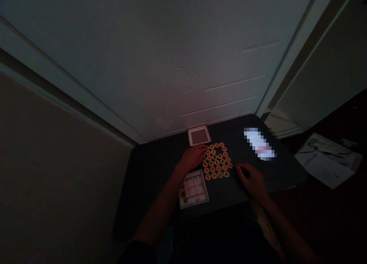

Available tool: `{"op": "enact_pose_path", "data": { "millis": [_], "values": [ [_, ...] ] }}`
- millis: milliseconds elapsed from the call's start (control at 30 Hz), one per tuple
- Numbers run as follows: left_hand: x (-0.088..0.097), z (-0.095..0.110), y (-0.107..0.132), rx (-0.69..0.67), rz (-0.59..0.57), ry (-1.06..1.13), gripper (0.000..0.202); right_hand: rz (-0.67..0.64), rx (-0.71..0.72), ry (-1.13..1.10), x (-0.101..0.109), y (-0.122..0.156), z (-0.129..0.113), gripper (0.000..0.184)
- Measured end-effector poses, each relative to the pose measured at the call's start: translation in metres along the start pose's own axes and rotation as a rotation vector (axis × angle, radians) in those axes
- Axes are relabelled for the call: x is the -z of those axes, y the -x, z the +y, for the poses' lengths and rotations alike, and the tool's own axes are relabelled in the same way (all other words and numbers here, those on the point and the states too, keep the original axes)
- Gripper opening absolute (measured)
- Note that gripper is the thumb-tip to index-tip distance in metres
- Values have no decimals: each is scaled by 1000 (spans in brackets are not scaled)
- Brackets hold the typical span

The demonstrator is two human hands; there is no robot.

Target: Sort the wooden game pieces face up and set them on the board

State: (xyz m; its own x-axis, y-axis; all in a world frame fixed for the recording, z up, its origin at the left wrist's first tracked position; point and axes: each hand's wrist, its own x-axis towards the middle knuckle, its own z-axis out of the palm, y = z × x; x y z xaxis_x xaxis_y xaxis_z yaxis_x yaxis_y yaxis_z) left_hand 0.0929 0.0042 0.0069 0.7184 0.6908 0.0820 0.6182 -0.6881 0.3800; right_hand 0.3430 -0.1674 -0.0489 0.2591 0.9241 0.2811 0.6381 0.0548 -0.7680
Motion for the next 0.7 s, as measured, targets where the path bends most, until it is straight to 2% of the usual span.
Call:
{"op": "enact_pose_path", "data": {
  "millis": [367, 567, 700],
  "values": [
    [6, 4, -3, 20, -92, -98, 40, -7, -5, 11, -1, 0, 5, 27],
    [18, 10, 4, -13, -33, -30, 30, -10, -2, -1, -1, 0, 2, 25],
    [27, 8, 16, 79, -86, -5, 21, -11, 8, -1, 0, 0, 1, 25]
  ]
}}
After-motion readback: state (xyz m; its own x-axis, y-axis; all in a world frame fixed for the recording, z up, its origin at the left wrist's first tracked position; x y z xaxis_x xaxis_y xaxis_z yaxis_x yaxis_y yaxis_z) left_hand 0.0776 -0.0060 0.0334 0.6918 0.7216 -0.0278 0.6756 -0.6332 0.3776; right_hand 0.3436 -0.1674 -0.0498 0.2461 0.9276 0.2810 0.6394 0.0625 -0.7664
